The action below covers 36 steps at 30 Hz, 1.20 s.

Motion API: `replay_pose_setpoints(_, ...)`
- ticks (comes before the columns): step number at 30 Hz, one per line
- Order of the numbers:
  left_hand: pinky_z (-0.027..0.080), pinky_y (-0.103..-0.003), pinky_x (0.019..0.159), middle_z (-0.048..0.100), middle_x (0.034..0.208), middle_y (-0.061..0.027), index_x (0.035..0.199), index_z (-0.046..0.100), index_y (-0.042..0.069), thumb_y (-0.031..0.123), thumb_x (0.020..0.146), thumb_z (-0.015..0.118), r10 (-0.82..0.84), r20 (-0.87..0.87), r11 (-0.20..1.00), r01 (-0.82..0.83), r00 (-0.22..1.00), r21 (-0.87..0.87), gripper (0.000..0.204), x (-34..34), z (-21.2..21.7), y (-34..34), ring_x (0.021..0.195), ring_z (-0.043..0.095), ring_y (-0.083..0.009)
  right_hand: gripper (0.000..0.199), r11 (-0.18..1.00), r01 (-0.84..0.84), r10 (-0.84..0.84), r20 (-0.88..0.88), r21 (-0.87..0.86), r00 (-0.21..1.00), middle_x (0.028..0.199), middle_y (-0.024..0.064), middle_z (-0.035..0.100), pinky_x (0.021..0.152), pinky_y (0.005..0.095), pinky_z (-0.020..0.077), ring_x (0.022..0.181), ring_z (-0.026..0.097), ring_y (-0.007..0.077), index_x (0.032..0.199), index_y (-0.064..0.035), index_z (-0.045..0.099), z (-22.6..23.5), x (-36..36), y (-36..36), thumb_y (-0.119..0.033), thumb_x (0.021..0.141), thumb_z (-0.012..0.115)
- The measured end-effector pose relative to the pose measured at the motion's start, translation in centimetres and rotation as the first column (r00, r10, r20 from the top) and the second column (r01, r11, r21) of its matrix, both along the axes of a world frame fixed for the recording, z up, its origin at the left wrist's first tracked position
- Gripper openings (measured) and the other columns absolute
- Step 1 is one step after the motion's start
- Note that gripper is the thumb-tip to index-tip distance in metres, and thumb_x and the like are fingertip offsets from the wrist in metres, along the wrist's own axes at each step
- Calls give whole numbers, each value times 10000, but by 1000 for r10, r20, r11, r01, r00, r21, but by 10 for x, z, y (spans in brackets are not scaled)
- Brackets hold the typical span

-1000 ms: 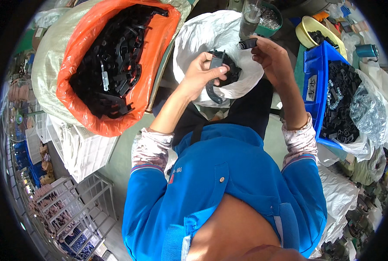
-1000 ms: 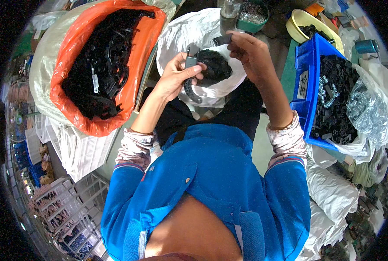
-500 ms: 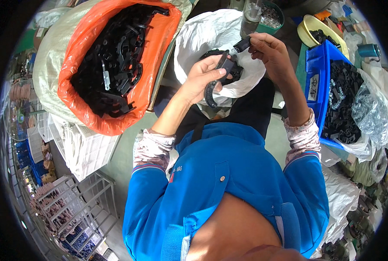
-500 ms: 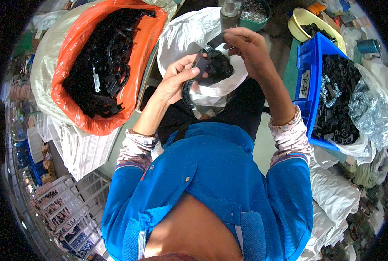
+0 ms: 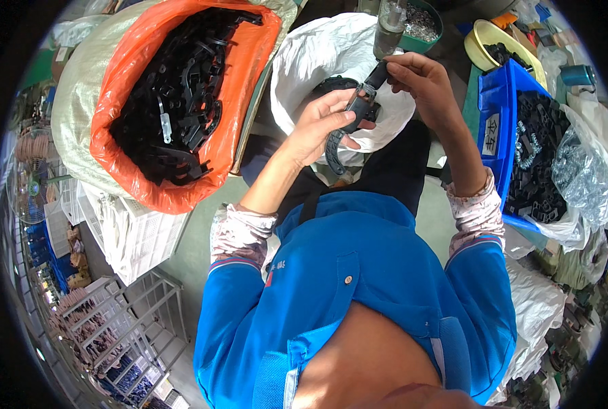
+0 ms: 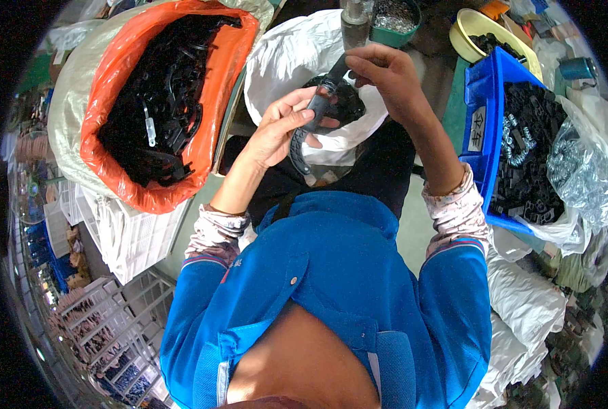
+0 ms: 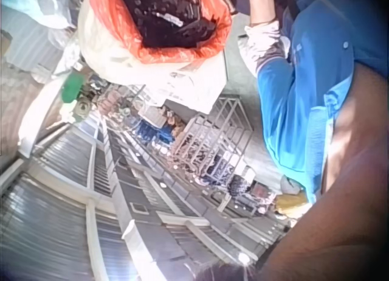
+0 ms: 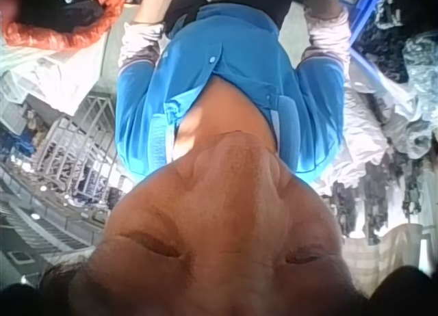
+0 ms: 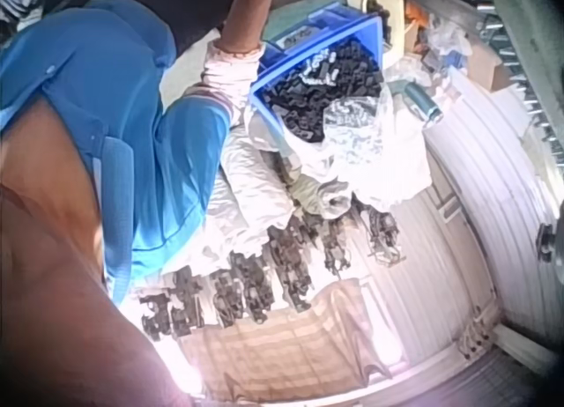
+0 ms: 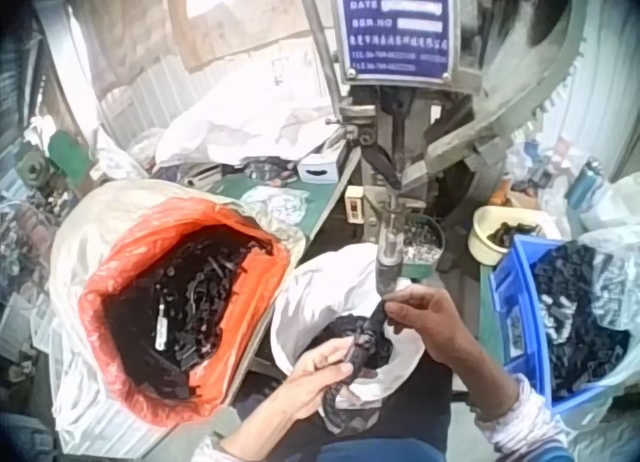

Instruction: The person repeatedly picks small black plastic components from a blue bin and a large orange-lined sack, joins them by hand, and places the assembled units into a white sack. The cycle continues throughout the clip.

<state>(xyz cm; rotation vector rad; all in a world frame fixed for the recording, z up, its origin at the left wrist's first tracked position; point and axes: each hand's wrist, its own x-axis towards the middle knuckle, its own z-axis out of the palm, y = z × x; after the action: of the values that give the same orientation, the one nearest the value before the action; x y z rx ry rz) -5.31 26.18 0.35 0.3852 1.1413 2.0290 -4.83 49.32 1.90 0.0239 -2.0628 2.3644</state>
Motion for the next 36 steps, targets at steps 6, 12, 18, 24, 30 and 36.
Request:
replay_pose_setpoints(6, 589, -286, 604, 547, 1231, -149, 1301, 458, 1, 143, 912, 573, 5, 1, 1000, -5, 1000, 16, 429, 1, -3, 3, 1013, 632, -283, 219, 995, -21, 25, -45, 94, 999, 862, 68, 658, 657, 248, 492, 757, 602, 118, 1010, -2, 666, -3, 1, 3, -161, 860, 671)
replay_pose_setpoints(12, 580, -287, 586, 565, 1207, -144, 1312, 442, -6, 145, 920, 563, 22, -6, 1000, -22, 1000, 14, 436, 1, -3, 4, 1007, 635, -279, 224, 991, -59, 59, 7, 123, 998, 845, 51, 641, 669, 235, 473, 754, 583, 100, 1053, 1, 654, -6, -1, 0, -139, 878, 653)
replay_pose_setpoints(18, 559, -249, 607, 596, 1151, -135, 1293, 452, 4, 114, 921, 552, 19, 9, 999, -19, 1000, 41, 401, -4, -8, 5, 957, 649, -232, 244, 983, -82, 80, 15, 163, 997, 887, 66, 650, 677, 237, 473, 748, 583, 100, 1063, 16, 630, -5, 1, -9, -139, 876, 654)
replay_pose_setpoints(24, 504, -213, 560, 602, 1109, -129, 1256, 460, -20, 46, 900, 558, 41, -179, 998, -47, 983, -32, 375, -11, 0, 9, 913, 652, -198, 194, 992, -29, 33, -31, 124, 999, 861, 85, 653, 694, 274, 492, 745, 594, 127, 1010, 23, 633, 8, 10, -9, -99, 860, 652)
replay_pose_setpoints(30, 506, -236, 571, 579, 1143, -153, 1276, 432, -51, 22, 884, 568, -3, -203, 999, -8, 979, -54, 422, -17, 13, 26, 906, 644, -202, 205, 985, 1, 10, -62, 172, 998, 906, 84, 642, 721, 256, 485, 810, 594, 122, 1037, 32, 609, 15, 20, 1, -88, 873, 637)
replay_pose_setpoints(36, 489, -262, 638, 650, 843, -137, 1005, 496, -33, 105, 825, 687, 198, -624, 939, -330, 756, -102, 296, -12, 6, 48, 812, 644, -145, 188, 996, -19, 13, 64, 86, 998, 964, 60, 612, 804, 264, 470, 879, 581, 122, 1051, 20, 566, 23, 42, 4, -35, 872, 590)
